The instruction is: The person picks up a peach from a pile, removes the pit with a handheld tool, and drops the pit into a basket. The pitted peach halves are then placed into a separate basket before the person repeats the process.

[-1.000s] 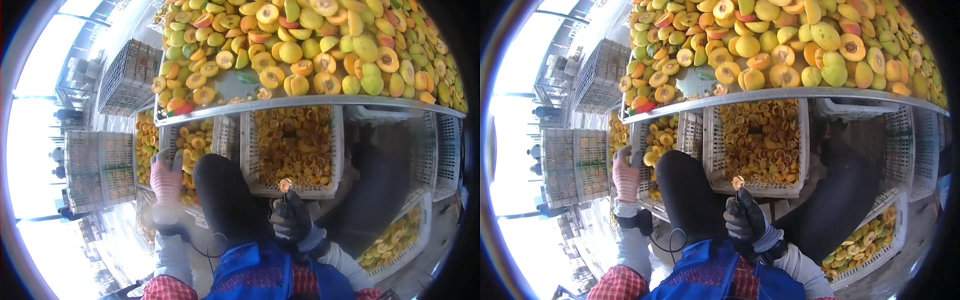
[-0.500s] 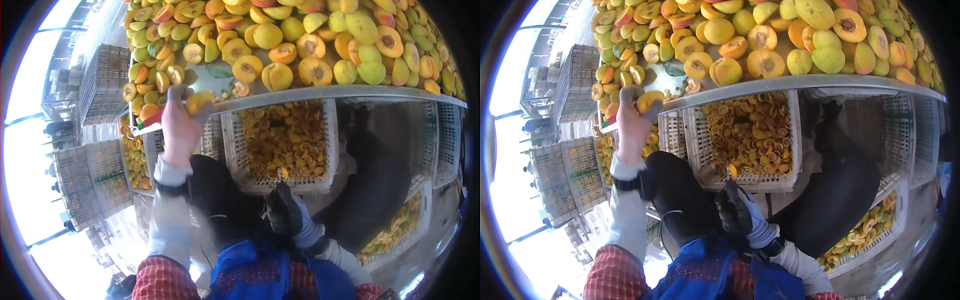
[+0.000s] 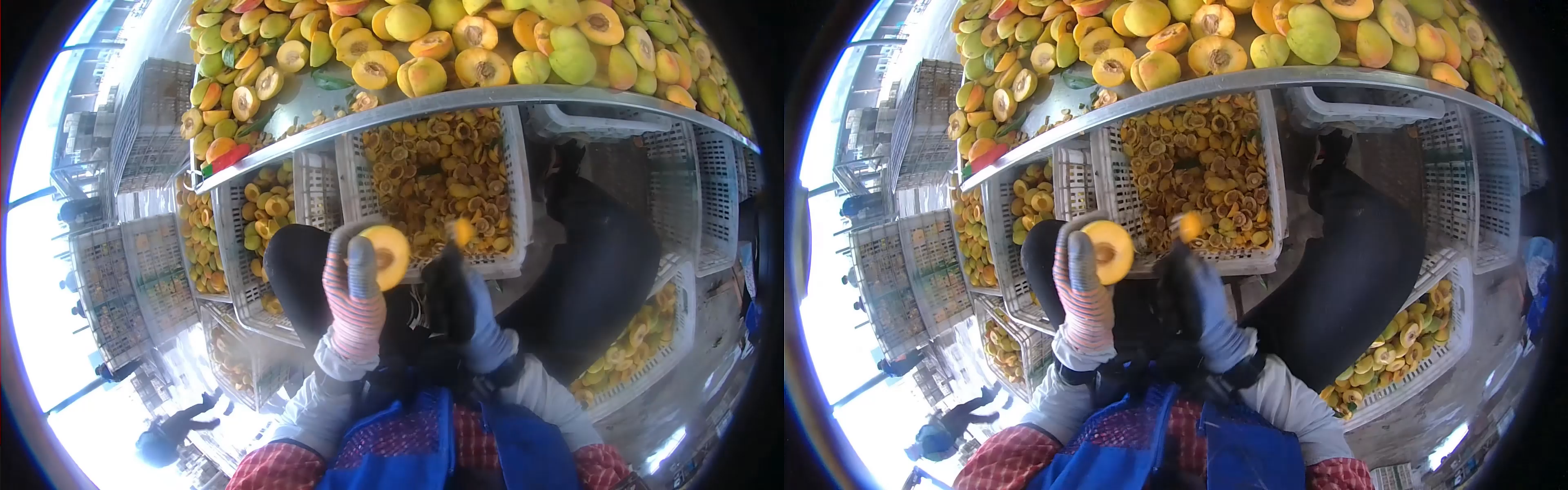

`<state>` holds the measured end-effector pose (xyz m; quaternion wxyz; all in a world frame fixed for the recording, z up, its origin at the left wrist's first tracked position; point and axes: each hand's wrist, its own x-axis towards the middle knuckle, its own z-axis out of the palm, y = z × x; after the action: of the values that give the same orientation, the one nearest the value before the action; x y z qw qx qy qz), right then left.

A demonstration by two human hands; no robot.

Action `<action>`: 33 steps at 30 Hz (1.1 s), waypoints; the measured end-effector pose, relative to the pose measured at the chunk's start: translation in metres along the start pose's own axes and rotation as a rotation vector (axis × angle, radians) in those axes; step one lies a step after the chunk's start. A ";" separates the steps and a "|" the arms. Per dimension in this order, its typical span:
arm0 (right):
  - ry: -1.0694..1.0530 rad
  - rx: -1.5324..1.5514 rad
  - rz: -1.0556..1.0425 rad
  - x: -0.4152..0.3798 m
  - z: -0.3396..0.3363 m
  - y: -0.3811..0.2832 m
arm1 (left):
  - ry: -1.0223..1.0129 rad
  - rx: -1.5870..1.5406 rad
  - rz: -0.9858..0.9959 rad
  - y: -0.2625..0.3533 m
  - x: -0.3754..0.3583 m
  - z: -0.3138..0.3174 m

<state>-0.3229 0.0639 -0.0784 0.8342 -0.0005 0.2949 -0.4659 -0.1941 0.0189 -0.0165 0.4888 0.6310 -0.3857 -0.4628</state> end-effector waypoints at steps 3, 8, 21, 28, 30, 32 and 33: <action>0.037 -0.408 0.014 -0.016 -0.001 -0.003 | 0.016 0.053 -0.037 0.011 0.000 -0.008; -0.046 -0.463 0.025 -0.027 0.021 0.011 | -0.056 0.051 -0.090 0.014 -0.015 -0.010; -0.034 -0.941 -0.448 -0.033 0.036 0.012 | 0.047 0.016 0.007 0.000 -0.032 0.006; -0.087 -0.862 -0.300 -0.032 0.016 0.015 | -0.002 0.033 -0.079 -0.001 -0.034 0.006; -0.080 -0.818 -0.281 -0.032 0.016 0.015 | -0.002 0.020 -0.085 -0.001 -0.034 0.007; -0.063 -0.835 -0.361 -0.034 0.020 0.015 | 0.031 0.014 -0.055 0.001 -0.036 0.011; -0.050 -0.876 -0.454 -0.037 0.027 0.012 | 0.055 0.014 -0.028 0.004 -0.036 0.014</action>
<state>-0.3152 0.0919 -0.0414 0.6399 -0.4267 0.4353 -0.4680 -0.2176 0.0476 -0.0064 0.4883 0.6521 -0.3667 -0.4493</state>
